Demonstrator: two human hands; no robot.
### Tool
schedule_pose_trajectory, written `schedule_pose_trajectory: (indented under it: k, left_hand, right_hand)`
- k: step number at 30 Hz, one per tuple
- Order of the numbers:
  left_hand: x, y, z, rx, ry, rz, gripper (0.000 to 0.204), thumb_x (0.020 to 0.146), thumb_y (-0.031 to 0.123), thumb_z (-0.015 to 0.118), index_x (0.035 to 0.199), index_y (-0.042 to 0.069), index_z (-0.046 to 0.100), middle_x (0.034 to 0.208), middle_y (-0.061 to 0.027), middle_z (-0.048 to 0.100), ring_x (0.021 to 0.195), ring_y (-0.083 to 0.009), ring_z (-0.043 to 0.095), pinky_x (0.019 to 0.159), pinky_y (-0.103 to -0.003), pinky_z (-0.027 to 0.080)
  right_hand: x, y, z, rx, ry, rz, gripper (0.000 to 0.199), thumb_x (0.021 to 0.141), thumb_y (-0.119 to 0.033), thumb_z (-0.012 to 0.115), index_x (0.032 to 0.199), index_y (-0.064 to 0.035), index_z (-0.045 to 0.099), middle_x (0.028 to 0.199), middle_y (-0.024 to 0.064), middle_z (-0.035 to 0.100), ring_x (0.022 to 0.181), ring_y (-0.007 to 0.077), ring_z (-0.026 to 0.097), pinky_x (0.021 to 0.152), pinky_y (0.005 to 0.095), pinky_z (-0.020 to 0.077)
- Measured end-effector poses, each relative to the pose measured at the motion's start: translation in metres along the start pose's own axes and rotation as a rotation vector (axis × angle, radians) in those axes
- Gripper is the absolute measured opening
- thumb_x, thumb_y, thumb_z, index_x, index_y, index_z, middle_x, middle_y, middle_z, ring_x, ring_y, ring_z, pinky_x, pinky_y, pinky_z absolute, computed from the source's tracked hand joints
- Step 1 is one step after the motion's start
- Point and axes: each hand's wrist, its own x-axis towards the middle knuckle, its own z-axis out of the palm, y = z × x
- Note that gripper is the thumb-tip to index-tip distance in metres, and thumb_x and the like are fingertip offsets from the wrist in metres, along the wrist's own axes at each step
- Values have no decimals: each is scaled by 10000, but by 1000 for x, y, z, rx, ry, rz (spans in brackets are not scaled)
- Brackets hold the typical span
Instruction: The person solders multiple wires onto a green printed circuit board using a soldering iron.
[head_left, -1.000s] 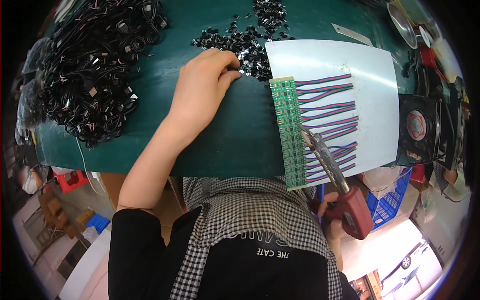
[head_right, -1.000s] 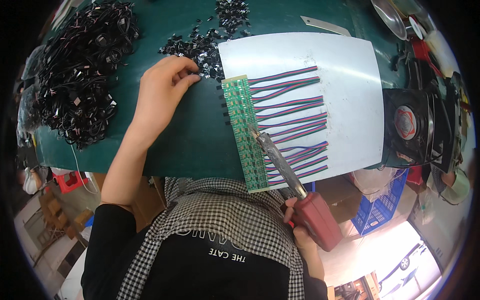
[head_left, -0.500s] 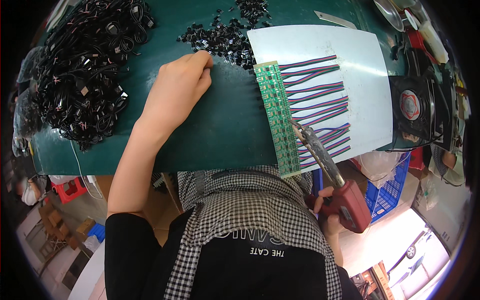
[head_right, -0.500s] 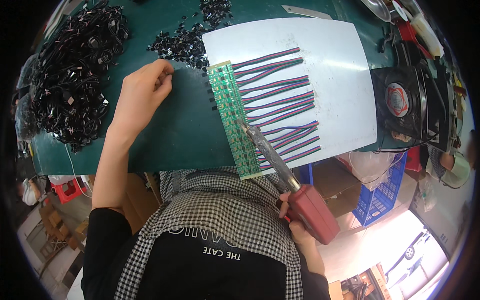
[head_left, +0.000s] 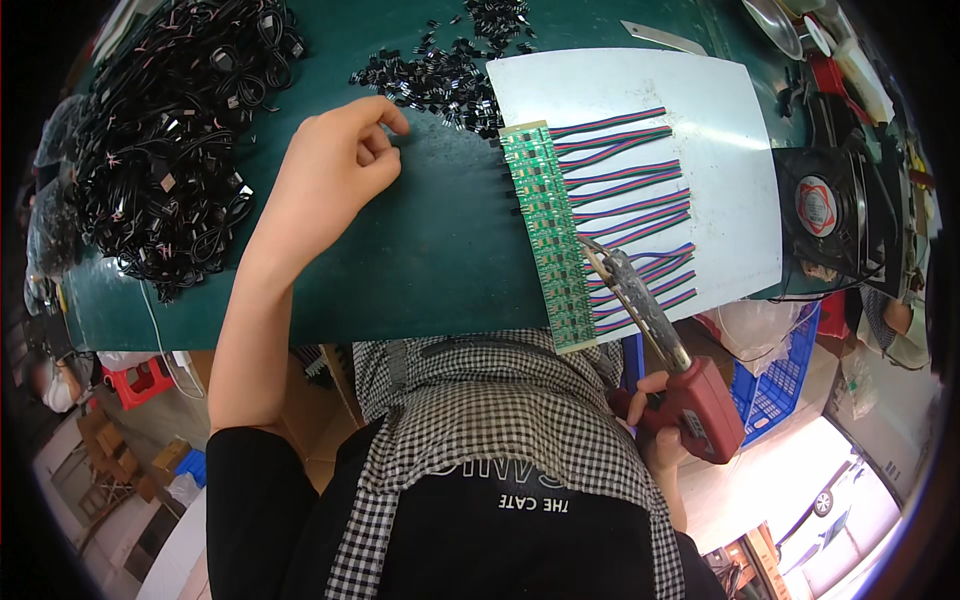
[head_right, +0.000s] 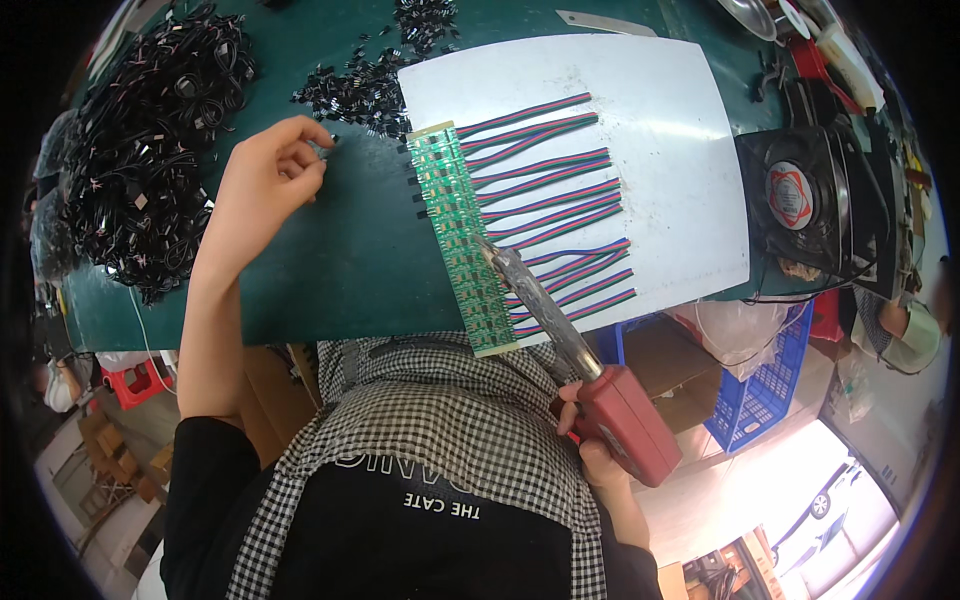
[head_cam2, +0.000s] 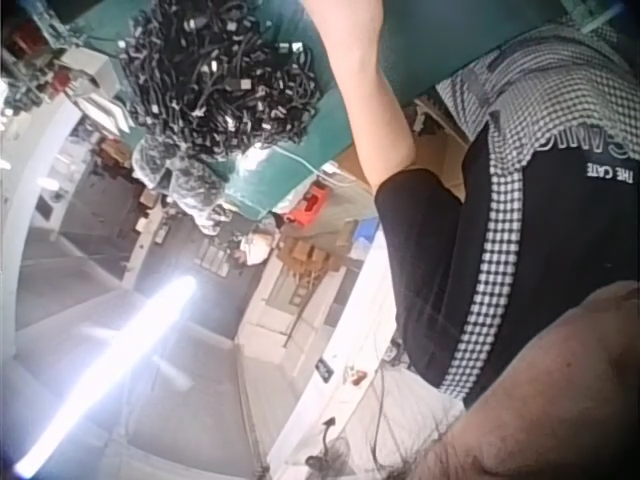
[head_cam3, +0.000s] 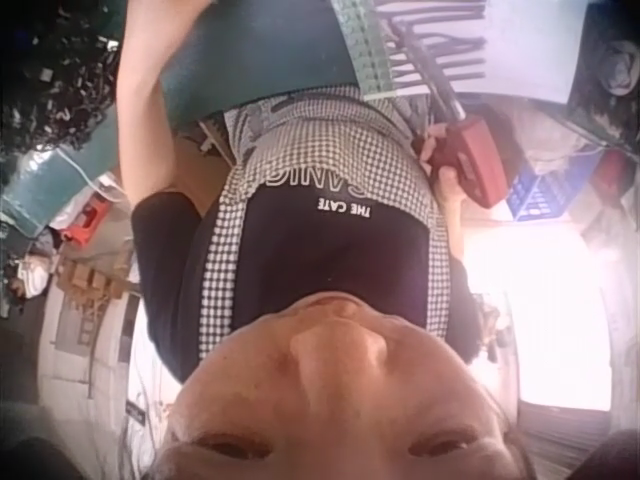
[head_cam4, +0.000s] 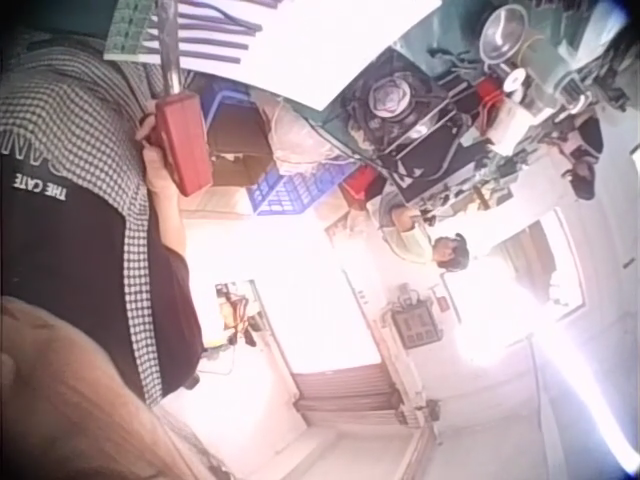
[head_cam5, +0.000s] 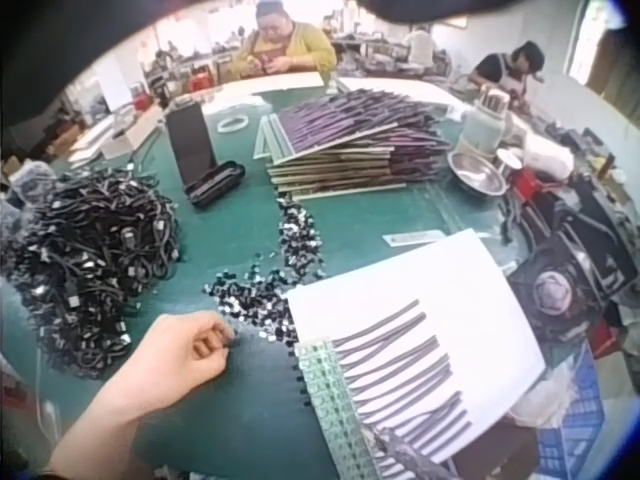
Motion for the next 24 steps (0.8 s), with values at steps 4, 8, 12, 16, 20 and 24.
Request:
schedule_pose_trajectory:
  k: [4,8,12,16,20,24]
  left_hand:
    - [-7,-13,8,-94,14,-20,121,759,-25,522,871,-58,555,666,-32,558,616,-75,545,579,-217,460]
    - [-15,-10,4,-175,31,-97,123,735,-13,528,845,-68,534,666,-87,587,621,-101,568,592,-225,456]
    - [-23,-2,6,-455,-103,-151,104,753,-32,476,850,-57,503,759,-129,624,673,-127,603,638,-231,488]
    - [-38,14,29,-809,-273,-230,80,810,-24,468,877,-18,510,842,-146,642,759,-164,631,697,-247,503]
    - [-47,20,48,-905,-333,-248,107,846,-20,485,939,-26,537,875,-137,642,788,-166,629,718,-247,498]
    - [-50,25,55,-974,-191,-239,92,813,-50,533,897,-33,567,869,-119,633,789,-161,627,725,-251,501]
  right_hand:
    - [2,1,-1,22,-17,-8,739,707,-557,661,1138,16,480,1067,118,547,675,139,524,599,253,418]
    - [3,0,-2,33,-30,11,743,703,-557,666,1139,16,482,1068,119,548,683,138,525,609,253,418]
    - [6,-2,0,23,-16,13,755,697,-572,661,1135,17,487,1069,114,550,684,137,523,614,250,413]
    - [6,-1,0,16,-32,-6,759,694,-579,658,1133,16,488,1067,111,551,674,136,521,603,250,406]
    - [6,2,-2,16,-33,-9,766,691,-589,653,1136,12,487,1061,109,556,659,136,517,592,254,400]
    - [9,0,-1,-4,-46,-8,775,687,-599,652,1132,14,485,1060,110,561,659,136,520,596,251,401]
